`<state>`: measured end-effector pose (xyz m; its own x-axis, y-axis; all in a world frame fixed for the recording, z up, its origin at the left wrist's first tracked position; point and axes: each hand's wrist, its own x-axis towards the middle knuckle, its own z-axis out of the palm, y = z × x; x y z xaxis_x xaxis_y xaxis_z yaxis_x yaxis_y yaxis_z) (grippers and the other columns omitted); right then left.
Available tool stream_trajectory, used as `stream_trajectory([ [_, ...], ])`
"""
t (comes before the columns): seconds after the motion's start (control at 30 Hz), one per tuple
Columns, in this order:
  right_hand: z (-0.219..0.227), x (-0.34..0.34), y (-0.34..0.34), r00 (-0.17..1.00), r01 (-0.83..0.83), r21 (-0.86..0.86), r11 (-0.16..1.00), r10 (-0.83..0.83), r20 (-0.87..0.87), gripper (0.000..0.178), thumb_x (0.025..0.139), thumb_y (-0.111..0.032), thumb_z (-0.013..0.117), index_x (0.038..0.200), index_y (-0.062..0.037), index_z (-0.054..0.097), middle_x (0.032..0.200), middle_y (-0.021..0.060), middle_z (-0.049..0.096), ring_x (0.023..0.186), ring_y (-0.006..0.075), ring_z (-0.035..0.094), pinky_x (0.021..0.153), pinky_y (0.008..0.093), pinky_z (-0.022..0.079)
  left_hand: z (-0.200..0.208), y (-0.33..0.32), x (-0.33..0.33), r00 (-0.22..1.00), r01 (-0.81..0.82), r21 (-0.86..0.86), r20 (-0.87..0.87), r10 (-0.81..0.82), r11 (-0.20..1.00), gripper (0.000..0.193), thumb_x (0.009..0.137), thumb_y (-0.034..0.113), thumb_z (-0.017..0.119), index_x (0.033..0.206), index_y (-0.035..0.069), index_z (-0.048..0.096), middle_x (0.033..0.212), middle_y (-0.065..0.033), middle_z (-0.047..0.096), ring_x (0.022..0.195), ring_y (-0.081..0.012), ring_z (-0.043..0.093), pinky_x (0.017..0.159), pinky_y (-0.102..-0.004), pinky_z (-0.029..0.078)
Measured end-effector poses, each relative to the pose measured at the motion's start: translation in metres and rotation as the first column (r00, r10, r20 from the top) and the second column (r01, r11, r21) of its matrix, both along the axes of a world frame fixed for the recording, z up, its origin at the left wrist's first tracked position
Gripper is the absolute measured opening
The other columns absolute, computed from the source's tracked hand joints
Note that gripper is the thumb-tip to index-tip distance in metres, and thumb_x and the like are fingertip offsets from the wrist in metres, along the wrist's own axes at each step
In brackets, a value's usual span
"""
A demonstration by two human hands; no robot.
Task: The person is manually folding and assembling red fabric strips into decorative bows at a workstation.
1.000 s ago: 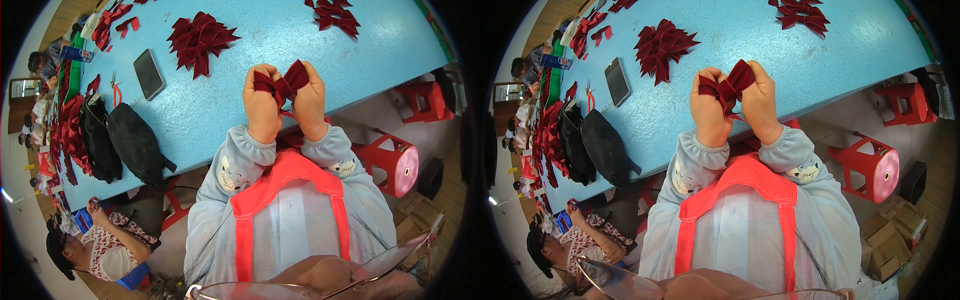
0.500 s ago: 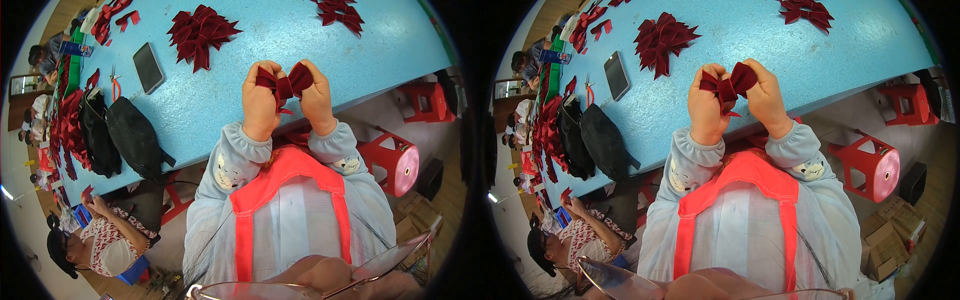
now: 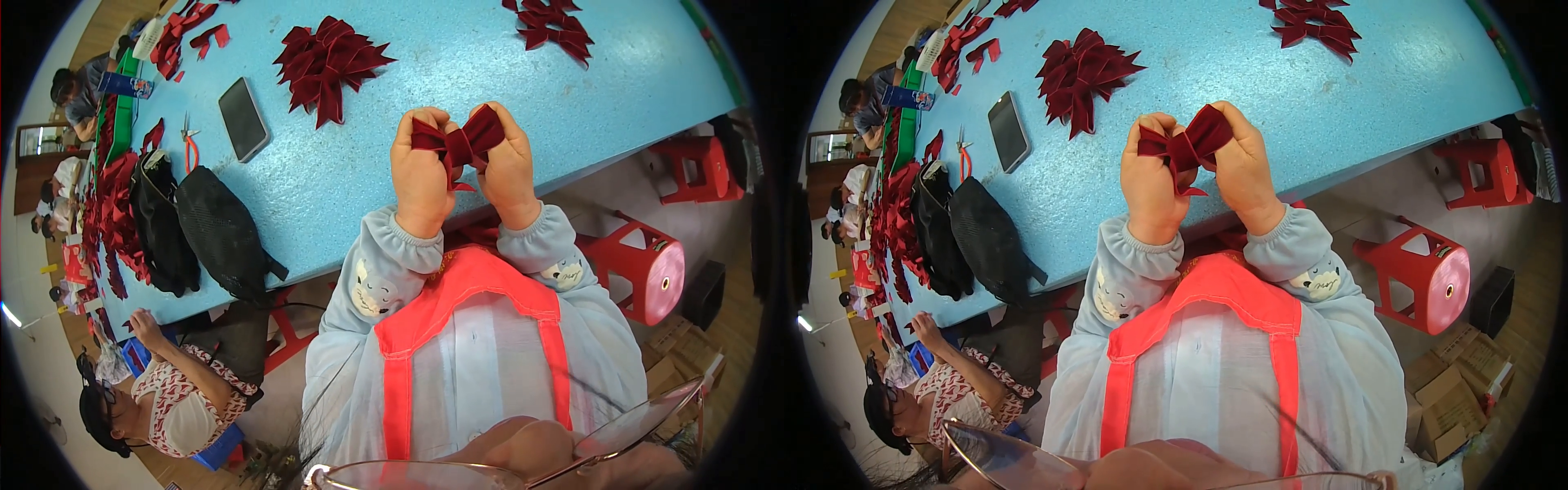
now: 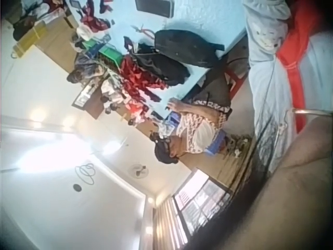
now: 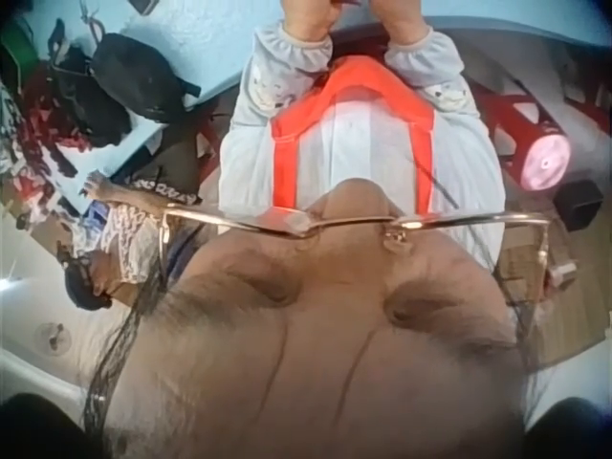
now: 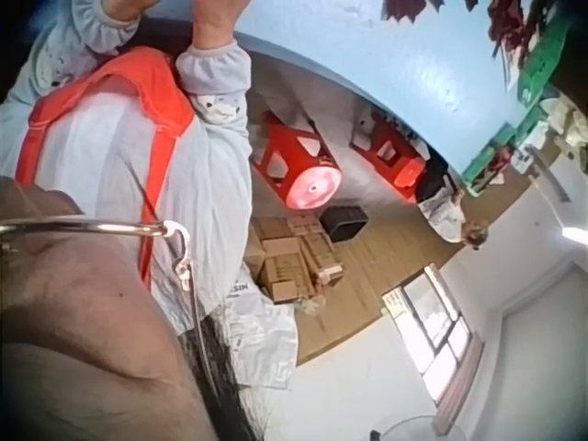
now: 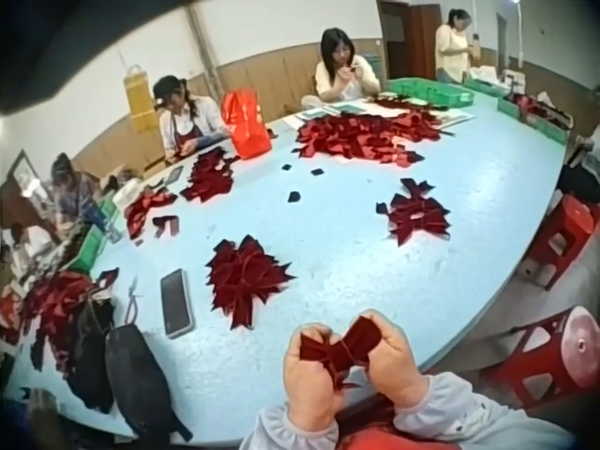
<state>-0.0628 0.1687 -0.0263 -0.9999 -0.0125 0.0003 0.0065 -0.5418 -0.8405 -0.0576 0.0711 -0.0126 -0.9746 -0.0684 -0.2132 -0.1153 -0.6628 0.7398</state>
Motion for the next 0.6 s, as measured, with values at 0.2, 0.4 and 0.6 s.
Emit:
stream_trajectory([
  [0.2, -0.0068, -0.0031, 0.0036, 0.994, -0.071, 0.040, 0.997, 0.074, -0.076, 0.012, 0.090, -0.013, 0.045, 0.084, -0.0063, 0.052, 0.066, -0.0056, 0.044, 0.052, 0.0009, 0.033, 0.044, 0.0174, 0.024, -0.0004, -0.0015, -0.0004, 1.000, 0.011, 0.001, -0.022, -0.011, 1.000, 0.008, 0.090, 0.010, 0.043, 0.088, 0.006, 0.049, 0.071, -0.0031, 0.051, 0.045, -0.0054, 0.037, 0.036, -0.0192, 0.026],
  [0.4, -0.0051, -0.0026, 0.0058, 0.981, 0.006, 0.227, 0.974, 0.039, -0.191, 0.014, 0.091, -0.015, 0.046, 0.082, -0.0065, 0.053, 0.064, -0.0061, 0.043, 0.051, 0.0006, 0.032, 0.043, 0.0181, 0.022, 0.0009, -0.0019, 0.0018, 1.000, 0.009, -0.037, -0.007, -0.009, 0.999, 0.009, 0.090, 0.012, 0.045, 0.087, 0.004, 0.048, 0.072, -0.0043, 0.051, 0.042, -0.0058, 0.035, 0.035, -0.0195, 0.025],
  [0.6, 0.0000, -0.0093, 0.0060, 0.995, -0.066, 0.249, 0.966, 0.082, -0.056, 0.012, 0.090, -0.014, 0.047, 0.083, -0.0063, 0.054, 0.063, -0.0061, 0.044, 0.050, -0.0005, 0.032, 0.043, 0.0169, 0.023, -0.0085, -0.0069, -0.0041, 0.999, -0.022, -0.082, -0.045, 0.018, 0.996, 0.009, 0.091, 0.012, 0.045, 0.087, 0.005, 0.049, 0.069, -0.0032, 0.051, 0.043, -0.0057, 0.035, 0.035, -0.0193, 0.026],
])
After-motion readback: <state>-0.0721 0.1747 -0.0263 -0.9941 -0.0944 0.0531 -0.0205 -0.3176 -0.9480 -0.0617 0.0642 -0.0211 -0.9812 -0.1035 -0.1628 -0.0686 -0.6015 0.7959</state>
